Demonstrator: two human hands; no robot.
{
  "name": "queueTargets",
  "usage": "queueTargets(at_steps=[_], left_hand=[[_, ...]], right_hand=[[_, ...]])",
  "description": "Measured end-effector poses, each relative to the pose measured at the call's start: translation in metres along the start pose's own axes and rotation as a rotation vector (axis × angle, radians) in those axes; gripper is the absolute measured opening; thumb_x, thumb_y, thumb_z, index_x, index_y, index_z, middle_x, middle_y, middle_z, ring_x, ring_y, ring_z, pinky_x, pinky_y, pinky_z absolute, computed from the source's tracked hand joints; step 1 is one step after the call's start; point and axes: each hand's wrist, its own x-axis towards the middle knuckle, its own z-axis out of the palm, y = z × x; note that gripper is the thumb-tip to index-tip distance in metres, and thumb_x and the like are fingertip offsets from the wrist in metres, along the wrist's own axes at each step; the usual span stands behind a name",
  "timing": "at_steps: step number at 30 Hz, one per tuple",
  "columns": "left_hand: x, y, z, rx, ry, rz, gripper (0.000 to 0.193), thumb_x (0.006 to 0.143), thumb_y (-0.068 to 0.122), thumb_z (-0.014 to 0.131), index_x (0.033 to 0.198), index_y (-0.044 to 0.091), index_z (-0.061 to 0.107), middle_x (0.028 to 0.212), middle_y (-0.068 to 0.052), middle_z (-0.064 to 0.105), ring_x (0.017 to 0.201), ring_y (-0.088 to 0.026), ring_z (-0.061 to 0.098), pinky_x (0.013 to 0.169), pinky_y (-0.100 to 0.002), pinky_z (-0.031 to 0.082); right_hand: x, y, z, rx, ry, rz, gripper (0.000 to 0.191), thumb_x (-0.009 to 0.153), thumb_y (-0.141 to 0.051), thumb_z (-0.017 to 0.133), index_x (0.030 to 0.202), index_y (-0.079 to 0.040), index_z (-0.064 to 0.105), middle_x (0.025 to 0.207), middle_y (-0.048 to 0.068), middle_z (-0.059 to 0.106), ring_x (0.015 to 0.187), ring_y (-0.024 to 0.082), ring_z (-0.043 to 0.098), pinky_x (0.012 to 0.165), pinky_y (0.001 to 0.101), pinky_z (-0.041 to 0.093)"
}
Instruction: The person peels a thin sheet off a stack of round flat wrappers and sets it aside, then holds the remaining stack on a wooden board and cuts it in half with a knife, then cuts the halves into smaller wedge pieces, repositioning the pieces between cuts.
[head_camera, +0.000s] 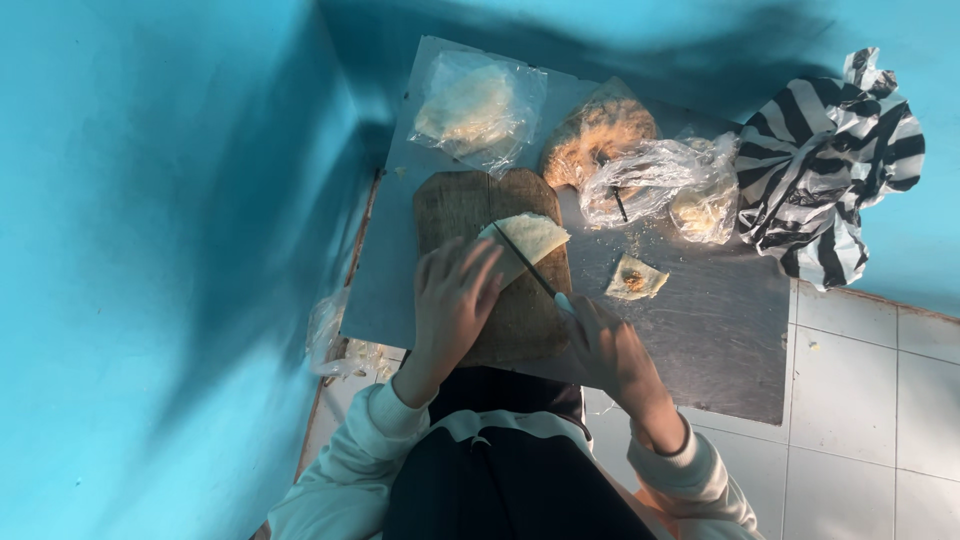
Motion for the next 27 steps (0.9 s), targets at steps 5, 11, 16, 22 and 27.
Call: queueTargets(at_steps=[5,11,16,22,27], left_hand=[[-0.002,-0.008,0.006,0.067,-0.11,0.048,0.034,0.093,0.023,0.073,0.126,0.018,0.068,0.131,0.004,0.065,0.137,-0.025,0.053,0.124,-0.061,0.025],[-0.003,-0.009,0.008,0.044,-0.137,0.05,0.036,0.092,0.022,0.072,0.128,0.015,0.069,0.131,0.002,0.064,0.136,-0.026,0.054,0.123,-0.065,0.022],[0.001,-0.006,0.006,0.018,-0.146,0.045,0.035,0.095,0.02,0.07,0.129,0.013,0.067,0.132,0.0,0.064,0.136,-0.026,0.055,0.124,-0.065,0.02],[0.008,-0.006,0.007,-0.036,-0.141,0.014,0.027,0.097,0.022,0.069,0.122,0.014,0.07,0.127,0.001,0.065,0.133,-0.026,0.056,0.124,-0.065,0.019],[0.008,-0.002,0.013,-0.029,-0.124,0.092,0.029,0.098,0.02,0.069,0.125,0.01,0.069,0.135,-0.003,0.064,0.133,-0.024,0.057,0.124,-0.056,0.029]], right_hand=[[0.027,-0.011,-0.018,0.321,-0.137,0.26,0.031,0.1,-0.012,0.066,0.128,0.0,0.06,0.102,0.009,0.067,0.072,0.016,0.062,0.065,0.0307,0.053],[0.046,-0.01,-0.026,0.485,-0.335,0.463,0.026,0.099,-0.011,0.059,0.122,0.002,0.057,0.085,0.014,0.069,0.061,0.023,0.071,0.051,0.0338,0.055],[0.046,-0.004,-0.018,0.498,-0.427,0.481,0.021,0.101,-0.011,0.057,0.118,0.001,0.054,0.08,0.014,0.068,0.058,0.025,0.071,0.049,0.0359,0.057],[0.035,0.001,-0.008,0.464,-0.574,0.457,0.018,0.1,-0.01,0.053,0.113,0.002,0.047,0.075,0.016,0.066,0.055,0.026,0.07,0.046,0.0358,0.054],[0.029,-0.003,0.005,0.247,-0.623,0.302,0.022,0.102,-0.014,0.051,0.111,0.005,0.044,0.063,0.013,0.062,0.05,0.026,0.069,0.04,0.033,0.054]])
